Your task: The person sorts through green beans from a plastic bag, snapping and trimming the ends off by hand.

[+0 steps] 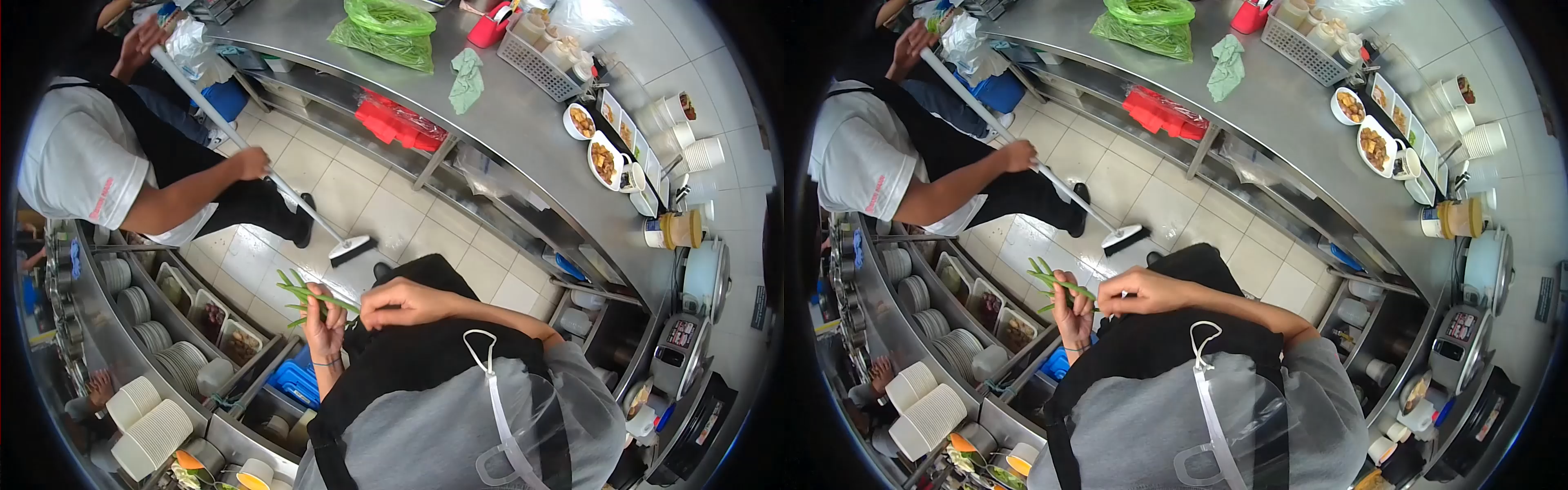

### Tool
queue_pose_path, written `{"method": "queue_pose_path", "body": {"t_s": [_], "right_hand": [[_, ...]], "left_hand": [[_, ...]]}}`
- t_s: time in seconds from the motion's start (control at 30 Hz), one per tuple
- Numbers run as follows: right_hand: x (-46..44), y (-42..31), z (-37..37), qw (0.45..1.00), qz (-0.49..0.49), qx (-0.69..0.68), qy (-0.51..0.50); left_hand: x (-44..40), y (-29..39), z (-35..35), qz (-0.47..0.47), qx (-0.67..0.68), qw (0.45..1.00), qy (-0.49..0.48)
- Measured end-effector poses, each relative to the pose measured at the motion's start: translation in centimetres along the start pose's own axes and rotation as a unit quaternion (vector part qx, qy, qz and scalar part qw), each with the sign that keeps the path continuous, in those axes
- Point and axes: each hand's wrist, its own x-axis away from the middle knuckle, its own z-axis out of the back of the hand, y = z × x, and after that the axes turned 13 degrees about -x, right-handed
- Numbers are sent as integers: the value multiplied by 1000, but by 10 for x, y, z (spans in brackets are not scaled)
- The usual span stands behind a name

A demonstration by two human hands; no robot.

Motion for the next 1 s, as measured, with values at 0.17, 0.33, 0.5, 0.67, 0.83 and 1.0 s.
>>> {"method": "queue_pose_path", "body": {"t_s": [0.17, 0.33, 0.5, 0.67, 0.83, 1.0], "right_hand": [[15, 12, -3, 998, 20, 54, 22], [46, 12, 27, 960, 31, 49, 275], [97, 19, 52, 878, 78, 12, 472], [130, 17, 52, 829, 80, 20, 554], [126, 20, 46, 825, 70, 16, 560], [106, 20, 46, 849, 59, 20, 524]], "left_hand": [[5, 12, 14, 6, 82, 996, -16], [-5, 24, 21, 40, 97, 992, -74], [-15, 32, 15, 83, 90, 980, -158], [-8, 41, 10, 123, -73, 969, -201], [-2, 60, 7, 131, -92, 954, -253], [13, 68, 17, 63, -73, 976, -195]]}}
